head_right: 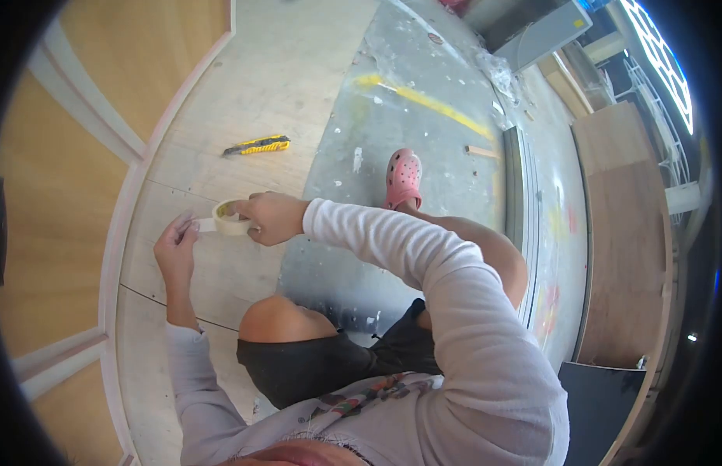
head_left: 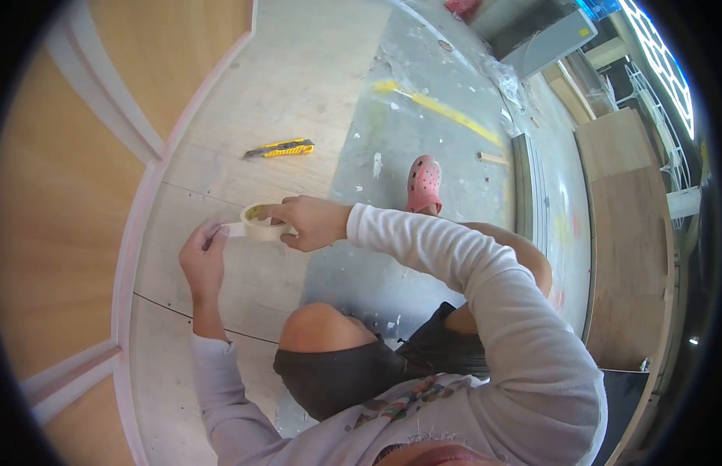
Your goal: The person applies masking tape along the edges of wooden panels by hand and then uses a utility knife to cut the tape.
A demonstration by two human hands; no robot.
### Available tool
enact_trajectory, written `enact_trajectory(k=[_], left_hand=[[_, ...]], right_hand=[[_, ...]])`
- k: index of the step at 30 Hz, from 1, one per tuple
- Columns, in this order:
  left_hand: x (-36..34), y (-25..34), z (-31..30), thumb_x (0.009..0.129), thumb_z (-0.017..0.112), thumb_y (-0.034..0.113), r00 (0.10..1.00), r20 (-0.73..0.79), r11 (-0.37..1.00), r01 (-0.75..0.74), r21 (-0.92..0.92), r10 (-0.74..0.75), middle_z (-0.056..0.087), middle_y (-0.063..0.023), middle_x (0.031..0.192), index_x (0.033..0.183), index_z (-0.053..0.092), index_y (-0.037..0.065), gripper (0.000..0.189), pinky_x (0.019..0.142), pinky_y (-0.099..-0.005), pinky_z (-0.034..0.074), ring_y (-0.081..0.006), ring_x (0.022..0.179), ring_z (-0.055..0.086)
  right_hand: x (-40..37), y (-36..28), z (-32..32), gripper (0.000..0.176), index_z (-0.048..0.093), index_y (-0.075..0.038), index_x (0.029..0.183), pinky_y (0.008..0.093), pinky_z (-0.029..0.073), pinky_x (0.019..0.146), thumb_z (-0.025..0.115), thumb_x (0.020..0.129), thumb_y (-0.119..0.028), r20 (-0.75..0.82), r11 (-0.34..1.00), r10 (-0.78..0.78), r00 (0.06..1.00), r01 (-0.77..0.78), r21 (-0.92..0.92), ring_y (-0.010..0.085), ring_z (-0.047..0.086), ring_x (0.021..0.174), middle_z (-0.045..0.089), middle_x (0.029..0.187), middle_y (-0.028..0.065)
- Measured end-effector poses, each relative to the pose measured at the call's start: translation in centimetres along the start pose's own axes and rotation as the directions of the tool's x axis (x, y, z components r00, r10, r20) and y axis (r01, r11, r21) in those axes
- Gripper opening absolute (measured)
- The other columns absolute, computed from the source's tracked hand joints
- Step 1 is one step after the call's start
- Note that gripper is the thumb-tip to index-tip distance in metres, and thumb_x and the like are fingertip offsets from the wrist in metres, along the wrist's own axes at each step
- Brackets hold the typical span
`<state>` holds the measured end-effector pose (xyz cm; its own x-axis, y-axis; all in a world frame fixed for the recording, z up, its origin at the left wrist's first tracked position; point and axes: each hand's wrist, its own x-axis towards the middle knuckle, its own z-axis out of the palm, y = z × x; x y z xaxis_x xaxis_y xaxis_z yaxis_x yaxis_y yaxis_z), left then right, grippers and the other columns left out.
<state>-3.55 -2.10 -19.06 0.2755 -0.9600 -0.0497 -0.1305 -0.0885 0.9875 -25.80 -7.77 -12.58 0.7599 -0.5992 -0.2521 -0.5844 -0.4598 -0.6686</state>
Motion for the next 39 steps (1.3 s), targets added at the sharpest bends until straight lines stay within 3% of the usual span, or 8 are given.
enact_trajectory(k=[4, 8, 12, 21, 24, 25, 29, 39], left_hand=[[-2.0, 2.6, -2.6, 0.083, 0.062, 0.001, 0.99, 0.016, 0.918, -0.134, 0.374, 0.138, 0.068, -0.0118, 0.088, 0.103, 0.065, -0.002, 0.021, 0.072, -0.0303, 0.052, -0.0176, 0.077, 0.065], [-3.6, 3.8, -4.5, 0.079, 0.063, -0.001, 0.913, 0.155, 0.645, -0.378, 0.664, 0.377, 0.066, -0.0138, 0.086, 0.098, 0.065, 0.002, 0.019, 0.07, -0.0354, 0.051, -0.0266, 0.076, 0.064], [-4.9, 5.6, -4.8, 0.078, 0.062, -0.004, 0.935, 0.133, 0.571, -0.309, 0.76, 0.33, 0.066, -0.013, 0.085, 0.096, 0.065, 0.003, 0.02, 0.068, -0.0358, 0.051, -0.0276, 0.078, 0.063], [-2.8, 10.4, 1.2, 0.077, 0.066, -0.002, 0.998, -0.053, 0.675, 0.062, 0.735, -0.034, 0.068, -0.0138, 0.083, 0.112, 0.061, 0.005, 0.036, 0.066, -0.0289, 0.052, -0.0199, 0.072, 0.067], [-1.8, 12.5, 4.0, 0.078, 0.066, 0.0, 0.984, -0.166, 0.64, 0.172, 0.749, -0.07, 0.067, -0.0143, 0.083, 0.118, 0.059, 0.006, 0.042, 0.067, -0.0317, 0.052, -0.0237, 0.073, 0.067], [-1.9, 12.4, 5.0, 0.078, 0.064, 0.0, 0.979, -0.203, 0.626, 0.173, 0.76, -0.023, 0.066, -0.0157, 0.083, 0.119, 0.058, 0.006, 0.043, 0.067, -0.0341, 0.052, -0.0276, 0.073, 0.066], [-1.5, 15.1, 8.2, 0.074, 0.062, 0.001, 0.852, -0.523, 0.553, 0.431, 0.713, 0.012, 0.064, -0.0154, 0.074, 0.113, 0.059, 0.003, 0.039, 0.062, -0.0354, 0.052, -0.0293, 0.067, 0.064], [2.6, 17.3, 12.3, 0.066, 0.062, -0.001, 0.665, -0.632, 0.549, 0.379, 0.745, 0.398, 0.064, -0.0139, 0.07, 0.108, 0.061, -0.001, 0.042, 0.06, -0.0338, 0.053, -0.0279, 0.063, 0.065]], right_hand=[[4.0, 4.1, 2.7, 0.048, 0.05, -0.006, 0.123, 0.0434, 0.041, 0.093, 0.06, 0.075, -0.007, -0.045, 0.972, -0.235, 0.971, 0.235, 0.009, 0.0328, 0.051, 0.109, 0.054, 0.114, 0.0196], [7.7, 12.0, 4.0, 0.054, 0.048, -0.009, 0.126, 0.0492, 0.037, 0.096, 0.064, 0.074, -0.01, -0.58, 0.811, 0.095, 0.809, -0.401, -0.426, 0.0382, 0.043, 0.116, 0.043, 0.129, 0.0164], [8.8, 15.3, 2.8, 0.036, 0.058, -0.014, 0.114, 0.0493, 0.041, 0.092, 0.058, 0.079, -0.012, -0.663, 0.888, 0.159, 0.732, -0.4, -0.228, 0.0359, 0.045, 0.112, 0.05, 0.12, 0.0147], [16.5, 11.9, -1.9, 0.025, 0.062, -0.009, 0.104, 0.0464, 0.044, 0.087, 0.06, 0.08, -0.018, -0.402, 0.838, 0.189, 0.896, -0.36, -0.409, 0.0309, 0.053, 0.104, 0.059, 0.107, 0.0109], [18.1, 6.5, -4.0, 0.031, 0.062, -0.006, 0.105, 0.048, 0.045, 0.087, 0.062, 0.079, -0.023, -0.041, 0.962, -0.033, 0.999, 0.021, -0.271, 0.0333, 0.056, 0.104, 0.061, 0.108, 0.0124], [18.4, 7.0, -2.9, 0.042, 0.059, -0.004, 0.112, 0.0492, 0.045, 0.088, 0.065, 0.077, -0.027, -0.038, 0.948, -0.318, 0.947, 0.317, -0.025, 0.0352, 0.057, 0.104, 0.06, 0.115, 0.0155], [15.6, 0.9, -7.2, 0.072, 0.049, -0.003, 0.129, 0.0415, 0.045, 0.092, 0.077, 0.067, -0.026, 0.51, 0.736, -0.643, 0.572, 0.277, 0.617, 0.0338, 0.055, 0.11, 0.056, 0.123, 0.0174], [9.8, 1.1, -7.1, 0.087, 0.033, 0.001, 0.135, 0.0438, 0.037, 0.099, 0.079, 0.064, -0.015, -0.334, 0.684, -0.507, 0.795, 0.606, 0.406, 0.0379, 0.04, 0.122, 0.041, 0.13, 0.0242]])
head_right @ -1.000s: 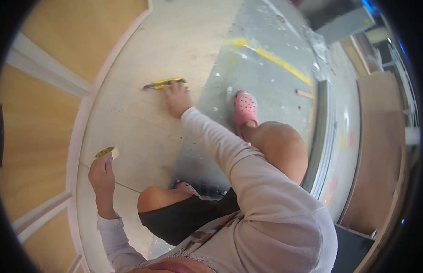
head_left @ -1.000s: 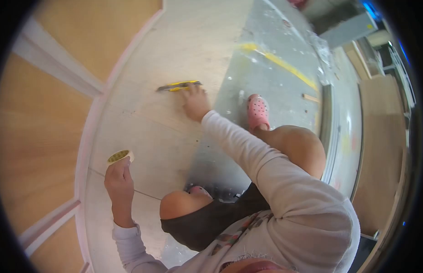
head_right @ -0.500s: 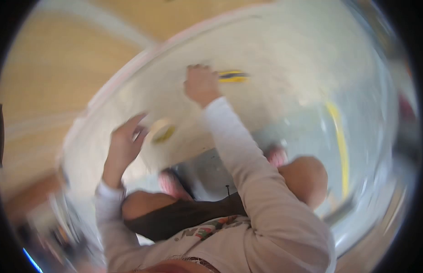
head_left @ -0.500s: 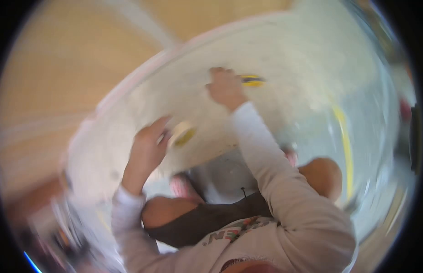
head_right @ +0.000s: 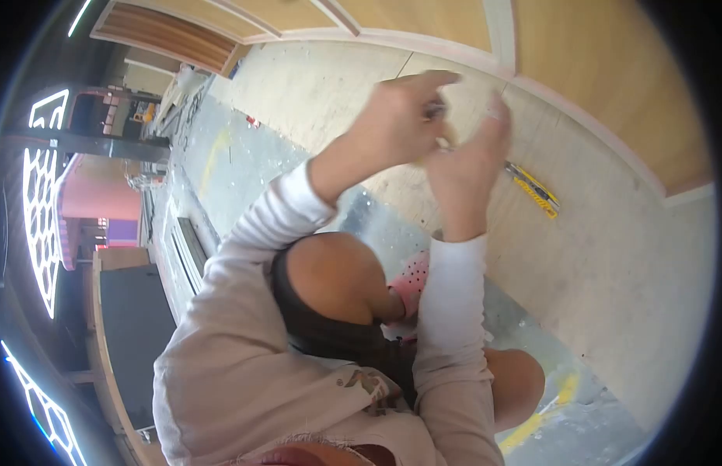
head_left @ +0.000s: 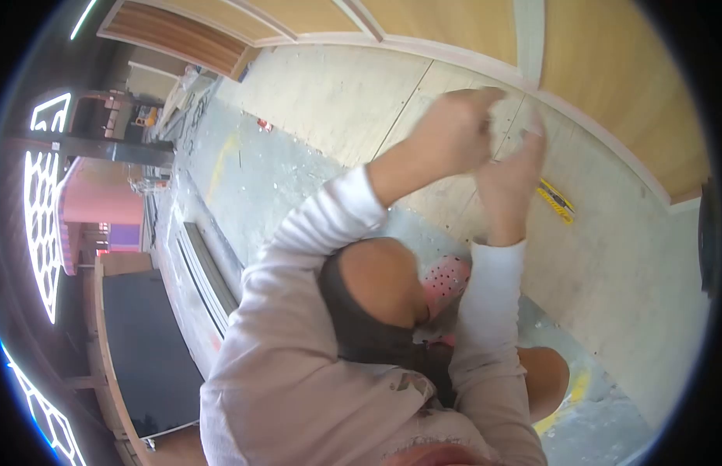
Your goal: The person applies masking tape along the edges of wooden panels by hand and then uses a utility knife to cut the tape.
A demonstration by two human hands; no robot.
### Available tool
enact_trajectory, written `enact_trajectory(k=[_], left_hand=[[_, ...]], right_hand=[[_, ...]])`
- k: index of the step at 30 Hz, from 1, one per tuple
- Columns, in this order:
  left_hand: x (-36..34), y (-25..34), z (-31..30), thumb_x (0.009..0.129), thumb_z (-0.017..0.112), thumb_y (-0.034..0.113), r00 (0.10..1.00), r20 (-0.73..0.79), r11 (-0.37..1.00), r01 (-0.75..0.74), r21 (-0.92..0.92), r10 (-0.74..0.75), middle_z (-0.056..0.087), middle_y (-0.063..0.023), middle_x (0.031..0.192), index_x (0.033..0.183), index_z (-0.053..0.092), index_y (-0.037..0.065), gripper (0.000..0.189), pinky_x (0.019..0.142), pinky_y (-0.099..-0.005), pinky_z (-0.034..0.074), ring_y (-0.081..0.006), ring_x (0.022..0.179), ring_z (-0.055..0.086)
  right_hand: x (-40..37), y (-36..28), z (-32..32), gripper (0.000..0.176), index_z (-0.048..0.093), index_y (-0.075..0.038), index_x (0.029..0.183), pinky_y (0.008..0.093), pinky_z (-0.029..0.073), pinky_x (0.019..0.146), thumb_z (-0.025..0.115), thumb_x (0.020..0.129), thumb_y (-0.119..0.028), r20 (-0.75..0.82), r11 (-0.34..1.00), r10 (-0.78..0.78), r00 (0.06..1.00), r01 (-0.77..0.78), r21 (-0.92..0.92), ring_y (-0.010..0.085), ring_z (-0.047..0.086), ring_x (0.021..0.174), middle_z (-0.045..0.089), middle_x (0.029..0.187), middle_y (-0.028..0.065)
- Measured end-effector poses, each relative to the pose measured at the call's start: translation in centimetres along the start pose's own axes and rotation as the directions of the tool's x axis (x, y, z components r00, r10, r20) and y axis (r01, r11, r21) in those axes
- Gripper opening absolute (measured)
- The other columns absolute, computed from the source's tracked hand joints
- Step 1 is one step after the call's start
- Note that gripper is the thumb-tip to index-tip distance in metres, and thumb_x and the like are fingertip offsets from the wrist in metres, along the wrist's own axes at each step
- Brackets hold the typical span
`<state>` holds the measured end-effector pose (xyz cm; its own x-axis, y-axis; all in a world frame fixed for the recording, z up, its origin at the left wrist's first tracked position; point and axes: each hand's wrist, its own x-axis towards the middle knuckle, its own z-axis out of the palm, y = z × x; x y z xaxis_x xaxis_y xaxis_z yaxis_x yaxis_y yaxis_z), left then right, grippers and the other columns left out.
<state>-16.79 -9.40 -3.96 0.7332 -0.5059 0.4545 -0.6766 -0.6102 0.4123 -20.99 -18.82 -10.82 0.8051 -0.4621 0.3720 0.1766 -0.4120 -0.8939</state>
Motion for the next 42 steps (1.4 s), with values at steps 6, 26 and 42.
enact_trajectory(k=[6, 26, 42], left_hand=[[3.8, 4.5, 5.5, 0.065, 0.06, 0.001, 0.972, 0.127, 0.952, -0.158, -0.262, 0.196, 0.063, -0.0199, 0.075, 0.102, 0.06, -0.004, 0.037, 0.062, -0.0398, 0.051, -0.0348, 0.069, 0.063], [8.0, 2.7, 7.4, 0.068, 0.058, -0.002, 0.923, 0.316, 0.838, -0.014, -0.545, 0.221, 0.065, -0.0212, 0.08, 0.108, 0.059, -0.006, 0.04, 0.067, -0.0389, 0.052, -0.0346, 0.077, 0.065], [5.7, -2.2, 1.1, 0.075, 0.071, 0.006, 0.799, 0.14, 0.643, 0.562, -0.52, -0.585, 0.068, -0.0112, 0.087, 0.098, 0.065, -0.006, 0.027, 0.064, -0.0233, 0.052, -0.0151, 0.076, 0.066]], right_hand=[[-1.0, 3.3, -6.4, 0.084, 0.03, 0.002, 0.137, 0.0389, 0.04, 0.095, 0.078, 0.071, -0.017, -0.218, 0.991, 0.125, 0.968, -0.134, -0.027, 0.031, 0.046, 0.117, 0.042, 0.129, 0.0207], [3.5, 7.3, -9.2, 0.061, 0.035, 0.002, 0.136, 0.0285, 0.047, 0.086, 0.064, 0.082, -0.003, -0.047, 0.973, 0.207, 0.977, -0.201, 0.11, 0.0181, 0.06, 0.099, 0.059, 0.11, 0.0134], [6.9, 3.5, -3.0, 0.034, 0.053, 0.006, 0.115, 0.0229, 0.048, 0.072, 0.063, 0.082, 0.001, 0.341, 0.71, 0.088, 0.936, -0.299, 0.638, 0.0113, 0.06, 0.084, 0.065, 0.099, 0.0125]])
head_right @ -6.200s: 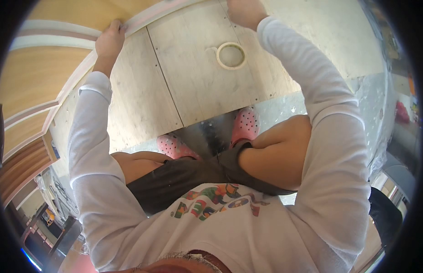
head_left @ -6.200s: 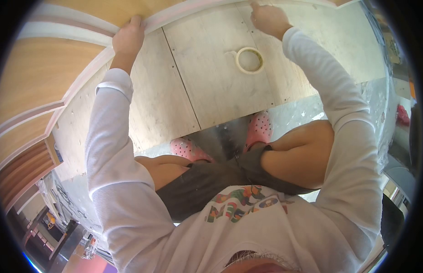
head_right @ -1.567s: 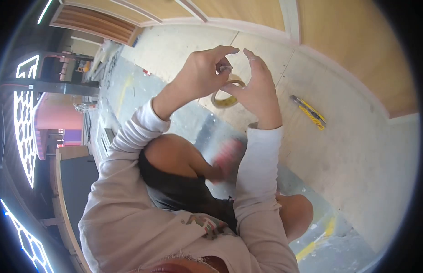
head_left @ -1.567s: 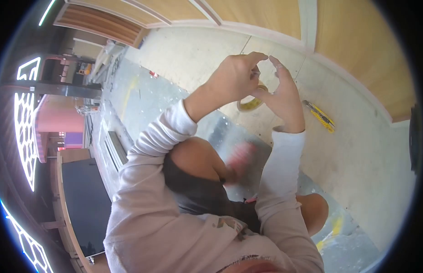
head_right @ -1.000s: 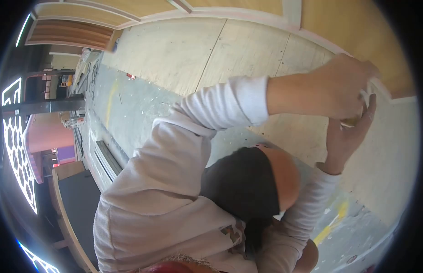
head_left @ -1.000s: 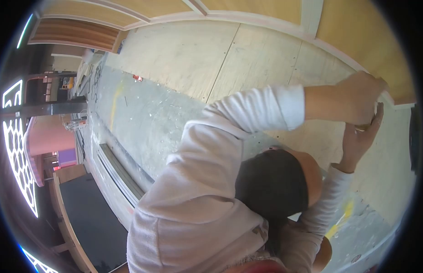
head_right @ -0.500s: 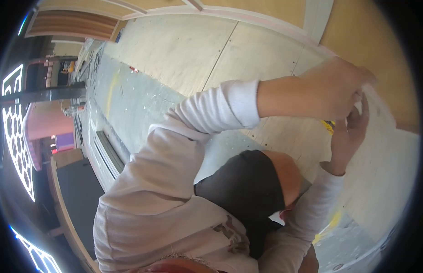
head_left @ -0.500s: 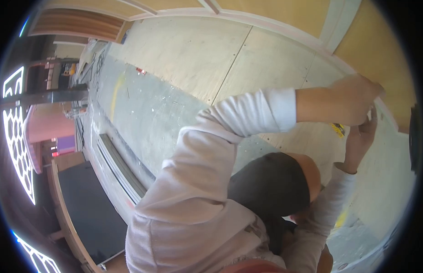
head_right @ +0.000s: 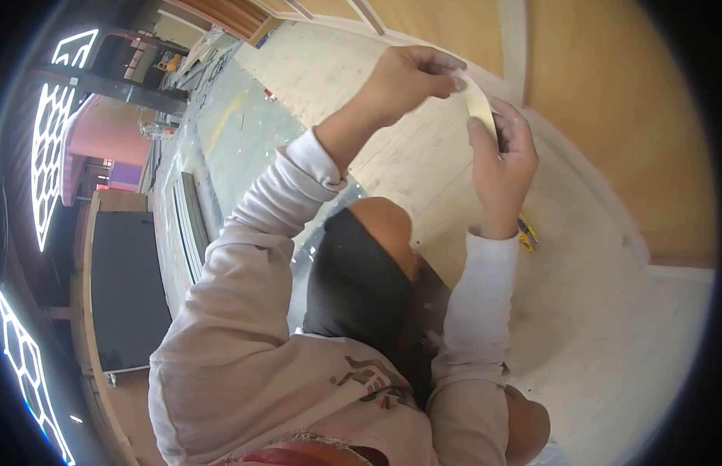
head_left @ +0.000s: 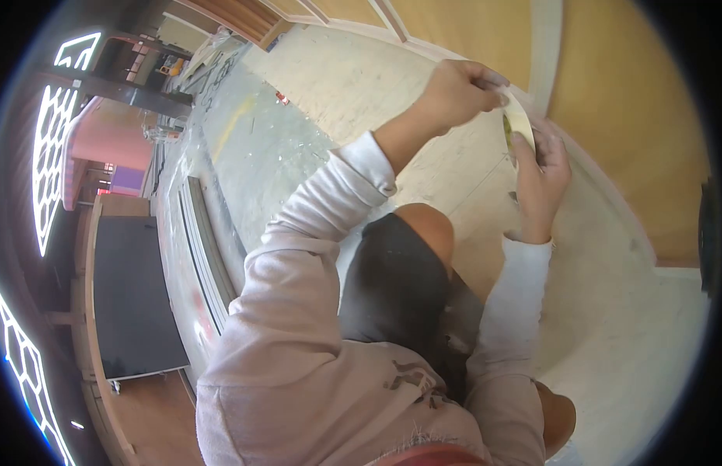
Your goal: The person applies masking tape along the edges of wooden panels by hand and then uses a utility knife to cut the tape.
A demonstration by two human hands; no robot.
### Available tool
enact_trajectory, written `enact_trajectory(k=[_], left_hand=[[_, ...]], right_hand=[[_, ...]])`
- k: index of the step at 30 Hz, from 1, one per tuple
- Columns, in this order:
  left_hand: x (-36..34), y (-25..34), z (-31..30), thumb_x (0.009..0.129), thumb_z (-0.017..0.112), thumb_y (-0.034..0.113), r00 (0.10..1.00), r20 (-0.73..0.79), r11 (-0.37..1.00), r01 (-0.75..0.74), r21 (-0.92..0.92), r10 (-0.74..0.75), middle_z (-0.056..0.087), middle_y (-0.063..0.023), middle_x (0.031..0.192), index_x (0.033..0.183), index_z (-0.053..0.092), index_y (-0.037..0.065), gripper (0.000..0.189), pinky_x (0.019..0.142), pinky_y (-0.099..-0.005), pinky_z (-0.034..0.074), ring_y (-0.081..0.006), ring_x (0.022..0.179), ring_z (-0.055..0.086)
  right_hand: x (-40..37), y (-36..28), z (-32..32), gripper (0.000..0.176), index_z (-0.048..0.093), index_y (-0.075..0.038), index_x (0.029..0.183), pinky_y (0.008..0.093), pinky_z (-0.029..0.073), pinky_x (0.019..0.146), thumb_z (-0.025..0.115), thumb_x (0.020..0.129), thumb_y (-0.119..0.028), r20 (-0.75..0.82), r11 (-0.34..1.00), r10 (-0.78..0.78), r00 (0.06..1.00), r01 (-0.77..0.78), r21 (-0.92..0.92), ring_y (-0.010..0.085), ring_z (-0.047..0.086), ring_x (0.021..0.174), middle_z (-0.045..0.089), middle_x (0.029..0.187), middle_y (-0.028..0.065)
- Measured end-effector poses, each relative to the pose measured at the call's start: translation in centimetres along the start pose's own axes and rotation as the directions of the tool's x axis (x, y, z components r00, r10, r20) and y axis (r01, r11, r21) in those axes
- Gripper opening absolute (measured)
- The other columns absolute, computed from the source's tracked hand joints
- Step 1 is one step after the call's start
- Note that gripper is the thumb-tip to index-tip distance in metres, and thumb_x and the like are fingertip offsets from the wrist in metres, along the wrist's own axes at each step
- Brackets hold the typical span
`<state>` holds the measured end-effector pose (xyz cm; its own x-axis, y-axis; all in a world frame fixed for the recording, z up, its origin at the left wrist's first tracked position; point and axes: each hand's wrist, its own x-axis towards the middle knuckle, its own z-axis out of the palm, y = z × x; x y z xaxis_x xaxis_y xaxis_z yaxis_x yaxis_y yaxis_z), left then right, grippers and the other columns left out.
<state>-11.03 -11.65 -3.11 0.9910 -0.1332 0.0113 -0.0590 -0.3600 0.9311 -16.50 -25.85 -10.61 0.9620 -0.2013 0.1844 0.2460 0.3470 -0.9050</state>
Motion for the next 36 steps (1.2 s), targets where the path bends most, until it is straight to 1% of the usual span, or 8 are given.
enact_trajectory(k=[3, 9, 13, 19, 24, 30, 34, 36], left_hand=[[-0.9, 2.9, 1.0, 0.08, 0.067, 0.002, 1.0, -0.024, 0.973, 0.009, -0.23, -0.015, 0.068, -0.0091, 0.089, 0.1, 0.065, -0.005, 0.021, 0.068, -0.0239, 0.053, -0.015, 0.08, 0.065], [-0.7, 9.0, 5.7, 0.084, 0.063, 0.004, 0.996, 0.066, 0.997, 0.065, -0.047, -0.062, 0.067, -0.0102, 0.095, 0.109, 0.061, -0.005, 0.027, 0.078, -0.0274, 0.054, -0.0175, 0.086, 0.065], [-0.2, 10.9, 9.1, 0.086, 0.062, 0.007, 0.985, 0.152, 0.983, -0.058, -0.175, 0.085, 0.065, -0.0115, 0.103, 0.117, 0.056, -0.005, 0.034, 0.078, -0.0274, 0.054, -0.019, 0.09, 0.064], [-1.5, 17.6, 13.1, 0.087, 0.063, 0.009, 0.954, 0.204, 0.965, -0.244, 0.098, 0.22, 0.067, -0.0094, 0.095, 0.11, 0.06, -0.007, 0.028, 0.076, -0.0258, 0.054, -0.0152, 0.083, 0.064], [-0.8, 21.9, 15.9, 0.085, 0.066, 0.01, 0.744, 0.28, 0.631, -0.665, 0.401, 0.606, 0.068, -0.0074, 0.08, 0.096, 0.067, -0.005, 0.018, 0.068, -0.0223, 0.051, -0.0111, 0.074, 0.063], [0.4, 27.7, 19.8, 0.085, 0.064, 0.016, 0.513, 0.235, 0.351, -0.794, 0.497, 0.826, 0.068, -0.005, 0.072, 0.09, 0.072, 0.006, 0.014, 0.062, -0.0249, 0.05, -0.0128, 0.065, 0.063], [2.8, 31.6, 20.8, 0.086, 0.06, 0.022, 0.667, 0.203, 0.52, -0.706, 0.481, 0.717, 0.067, -0.0066, 0.102, 0.105, 0.069, 0.015, 0.022, 0.082, -0.0328, 0.049, -0.0168, 0.093, 0.063], [5.6, 32.6, 20.7, 0.08, 0.065, 0.018, 0.322, 0.079, 0.28, -0.902, 0.329, 0.943, 0.066, -0.0135, 0.079, 0.094, 0.061, 0.005, 0.019, 0.067, -0.0377, 0.051, -0.0277, 0.074, 0.066]], right_hand=[[0.3, -2.7, -0.7, 0.033, 0.053, 0.007, 0.114, 0.0236, 0.048, 0.074, 0.062, 0.083, 0.001, 0.045, 0.994, -0.083, 0.996, 0.079, 0.076, 0.0122, 0.061, 0.086, 0.065, 0.1, 0.0133], [-0.2, -6.6, -5.3, 0.033, 0.053, 0.007, 0.114, 0.0256, 0.048, 0.079, 0.062, 0.084, -0.001, -0.051, 0.983, -0.142, 0.989, 0.146, 0.11, 0.0141, 0.061, 0.092, 0.064, 0.105, 0.0149], [-0.5, -7.3, -7.2, 0.033, 0.053, 0.007, 0.114, 0.0268, 0.048, 0.082, 0.062, 0.084, -0.004, -0.149, 0.928, -0.288, 0.946, 0.314, 0.2, 0.0154, 0.061, 0.095, 0.063, 0.107, 0.0159], [-1.3, -11.6, -10.3, 0.034, 0.053, 0.007, 0.114, 0.0277, 0.048, 0.083, 0.063, 0.084, -0.005, -0.288, 0.887, -0.392, 0.874, 0.442, 0.134, 0.0174, 0.062, 0.096, 0.064, 0.106, 0.0171], [-2.1, -13.3, -12.7, 0.034, 0.054, 0.005, 0.114, 0.0293, 0.05, 0.081, 0.064, 0.084, -0.008, -0.313, 0.82, -0.561, 0.766, 0.565, -0.087, 0.0213, 0.064, 0.096, 0.065, 0.105, 0.0186], [-1.2, -14.5, -15.4, 0.03, 0.06, 0.001, 0.113, 0.0296, 0.05, 0.083, 0.065, 0.085, -0.01, -0.401, 0.681, -0.73, 0.553, 0.541, -0.494, 0.0244, 0.065, 0.095, 0.065, 0.107, 0.0157], [-0.6, -18.5, -15.7, 0.029, 0.061, 0.001, 0.112, 0.03, 0.05, 0.084, 0.064, 0.085, -0.01, -0.264, 0.504, -0.856, 0.444, 0.607, -0.614, 0.0261, 0.065, 0.098, 0.066, 0.107, 0.0154], [0.5, -20.2, -15.5, 0.031, 0.06, 0.001, 0.114, 0.031, 0.049, 0.085, 0.064, 0.085, -0.01, -0.263, 0.634, -0.764, 0.589, 0.608, -0.479, 0.0247, 0.063, 0.102, 0.065, 0.109, 0.0157]])
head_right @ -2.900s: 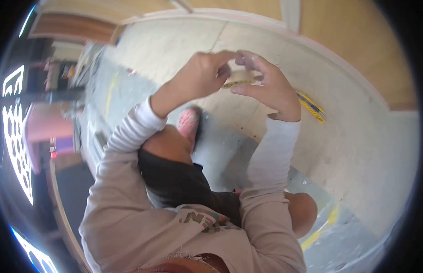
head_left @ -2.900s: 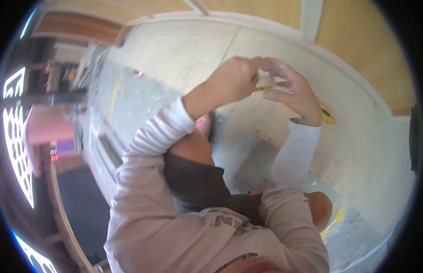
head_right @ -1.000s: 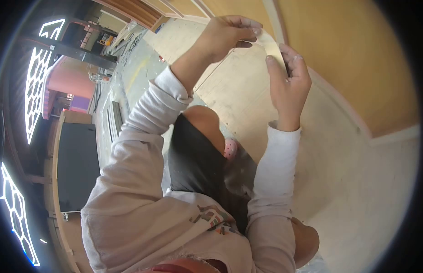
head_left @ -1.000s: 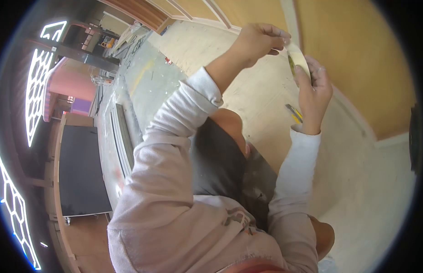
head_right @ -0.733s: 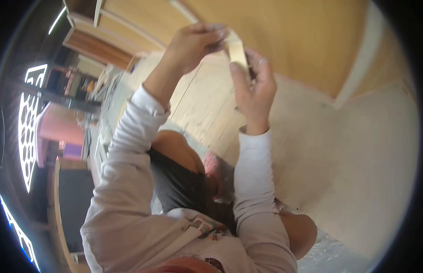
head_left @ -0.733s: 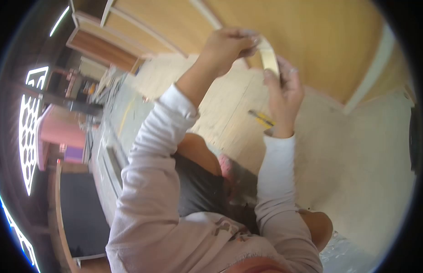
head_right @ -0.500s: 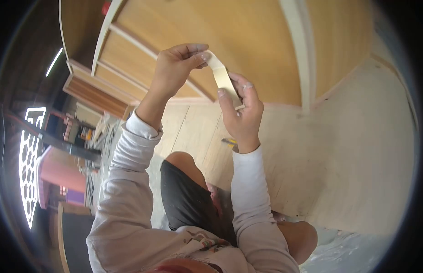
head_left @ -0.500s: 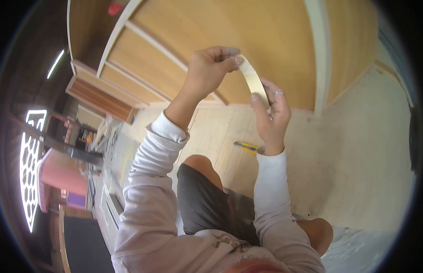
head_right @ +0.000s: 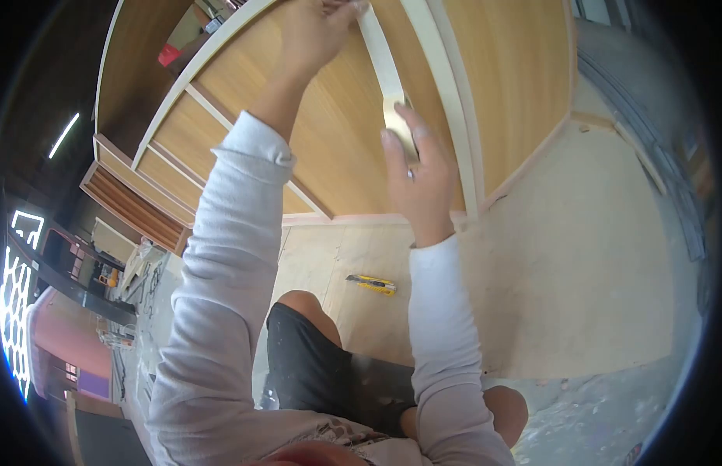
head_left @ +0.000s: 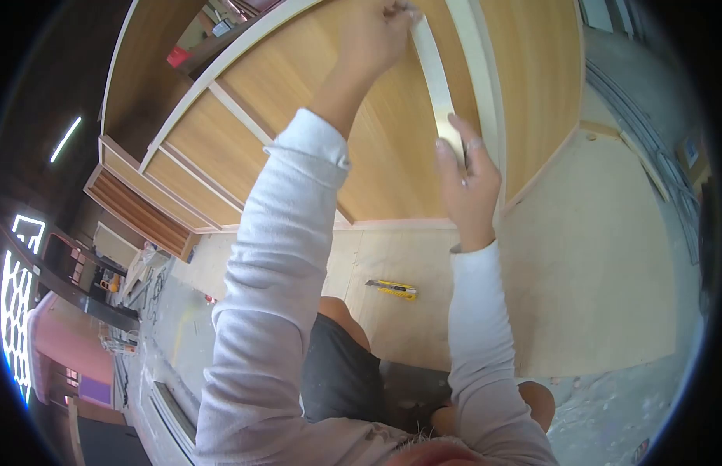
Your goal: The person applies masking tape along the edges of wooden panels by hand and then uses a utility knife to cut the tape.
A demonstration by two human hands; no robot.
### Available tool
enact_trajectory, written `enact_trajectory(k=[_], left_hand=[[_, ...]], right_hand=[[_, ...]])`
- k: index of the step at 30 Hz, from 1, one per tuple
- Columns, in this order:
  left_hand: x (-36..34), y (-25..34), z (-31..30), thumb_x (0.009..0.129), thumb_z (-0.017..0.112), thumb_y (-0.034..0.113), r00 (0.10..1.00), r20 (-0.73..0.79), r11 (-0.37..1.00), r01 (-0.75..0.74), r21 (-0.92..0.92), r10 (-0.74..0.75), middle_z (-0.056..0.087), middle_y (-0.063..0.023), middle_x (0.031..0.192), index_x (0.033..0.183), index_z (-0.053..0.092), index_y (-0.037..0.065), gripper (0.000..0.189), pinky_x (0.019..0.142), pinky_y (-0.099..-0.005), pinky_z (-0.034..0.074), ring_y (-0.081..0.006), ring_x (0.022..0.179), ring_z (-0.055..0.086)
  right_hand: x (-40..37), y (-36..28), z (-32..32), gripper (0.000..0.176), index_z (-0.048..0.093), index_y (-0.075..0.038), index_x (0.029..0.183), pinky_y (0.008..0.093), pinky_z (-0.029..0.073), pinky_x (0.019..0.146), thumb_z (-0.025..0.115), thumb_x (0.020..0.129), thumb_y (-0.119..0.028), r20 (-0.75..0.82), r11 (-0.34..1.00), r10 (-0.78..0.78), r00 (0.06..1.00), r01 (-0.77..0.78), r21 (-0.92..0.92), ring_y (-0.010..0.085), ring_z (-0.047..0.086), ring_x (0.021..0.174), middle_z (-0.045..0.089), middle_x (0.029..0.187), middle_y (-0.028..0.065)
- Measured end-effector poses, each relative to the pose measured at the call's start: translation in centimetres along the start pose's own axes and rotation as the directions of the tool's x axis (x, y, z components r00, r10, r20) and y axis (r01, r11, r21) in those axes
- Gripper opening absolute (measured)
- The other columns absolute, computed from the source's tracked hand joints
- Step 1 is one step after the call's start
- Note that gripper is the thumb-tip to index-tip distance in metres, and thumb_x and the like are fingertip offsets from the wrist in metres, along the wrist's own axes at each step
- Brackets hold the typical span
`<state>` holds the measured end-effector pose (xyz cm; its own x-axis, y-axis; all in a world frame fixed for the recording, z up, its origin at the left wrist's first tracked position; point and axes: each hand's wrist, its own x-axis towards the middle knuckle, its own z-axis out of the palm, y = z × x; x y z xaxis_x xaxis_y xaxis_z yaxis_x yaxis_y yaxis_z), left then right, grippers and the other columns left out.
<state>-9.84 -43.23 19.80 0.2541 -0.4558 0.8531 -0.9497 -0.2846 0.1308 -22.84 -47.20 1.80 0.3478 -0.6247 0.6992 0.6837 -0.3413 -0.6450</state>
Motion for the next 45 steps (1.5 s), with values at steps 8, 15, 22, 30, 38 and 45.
enact_trajectory(k=[8, 15, 22, 30, 38, 45], left_hand=[[2.3, 2.9, -1.1, 0.075, 0.071, 0.016, 0.984, -0.138, 0.993, 0.108, -0.057, -0.115, 0.065, -0.0127, 0.074, 0.103, 0.052, 0.002, 0.037, 0.068, -0.0366, 0.05, -0.0273, 0.073, 0.065], [3.7, 2.3, 0.7, 0.076, 0.07, 0.013, 0.966, -0.254, 0.999, 0.029, -0.043, -0.039, 0.064, -0.0164, 0.075, 0.096, 0.044, 0.006, 0.034, 0.066, -0.0443, 0.048, -0.0373, 0.076, 0.063], [3.3, 2.0, 1.5, 0.082, 0.066, 0.017, 0.953, -0.29, 0.994, -0.104, -0.024, 0.093, 0.062, -0.0191, 0.075, 0.094, 0.044, 0.008, 0.026, 0.063, -0.0496, 0.046, -0.0415, 0.074, 0.061], [3.4, 2.4, 2.0, 0.081, 0.067, 0.018, 0.909, -0.369, 0.981, -0.175, 0.082, 0.193, 0.06, -0.0177, 0.07, 0.092, 0.045, 0.009, 0.026, 0.059, -0.0481, 0.046, -0.0393, 0.068, 0.061], [3.7, 2.0, 2.9, 0.08, 0.067, 0.017, 0.879, -0.426, 0.976, -0.177, 0.124, 0.214, 0.06, -0.0154, 0.068, 0.093, 0.046, 0.01, 0.026, 0.056, -0.0455, 0.047, -0.0365, 0.065, 0.061], [3.6, 1.9, 3.3, 0.078, 0.069, 0.016, 0.863, -0.481, 0.988, -0.151, 0.041, 0.152, 0.061, -0.0141, 0.071, 0.091, 0.048, 0.009, 0.026, 0.061, -0.0457, 0.047, -0.0365, 0.07, 0.061]], right_hand=[[4.0, -1.2, 0.0, 0.032, 0.059, 0.003, 0.115, 0.0317, 0.04, 0.099, 0.063, 0.086, -0.011, -0.032, 0.997, 0.047, 0.998, -0.045, 0.064, 0.0238, 0.055, 0.115, 0.061, 0.117, 0.0167], [5.6, -1.7, 0.0, 0.035, 0.057, 0.003, 0.118, 0.0313, 0.038, 0.102, 0.062, 0.087, -0.011, 0.003, 0.999, -0.033, 0.999, 0.033, 0.001, 0.0228, 0.05, 0.121, 0.057, 0.124, 0.0154], [7.2, -2.0, -0.7, 0.037, 0.054, 0.002, 0.122, 0.032, 0.036, 0.104, 0.061, 0.087, -0.011, 0.1, 0.998, 0.037, 0.994, -0.031, -0.054, 0.023, 0.049, 0.123, 0.056, 0.125, 0.0154], [7.4, -2.6, -0.6, 0.038, 0.055, 0.003, 0.121, 0.0253, 0.043, 0.087, 0.063, 0.086, -0.01, 0.089, 0.97, 0.239, 0.967, -0.243, 0.031, 0.0145, 0.053, 0.11, 0.06, 0.114, 0.0113], [7.3, -1.8, 0.0, 0.039, 0.053, 0.005, 0.121, 0.0289, 0.04, 0.098, 0.062, 0.086, -0.008, 0.062, 0.99, 0.084, 0.995, -0.09, 0.11, 0.0213, 0.049, 0.122, 0.056, 0.123, 0.0152], [7.4, -1.7, -0.7, 0.038, 0.053, 0.005, 0.12, 0.0307, 0.038, 0.101, 0.063, 0.086, -0.008, 0.068, 0.99, 0.075, 0.995, -0.083, 0.116, 0.0238, 0.048, 0.123, 0.056, 0.124, 0.0153]])
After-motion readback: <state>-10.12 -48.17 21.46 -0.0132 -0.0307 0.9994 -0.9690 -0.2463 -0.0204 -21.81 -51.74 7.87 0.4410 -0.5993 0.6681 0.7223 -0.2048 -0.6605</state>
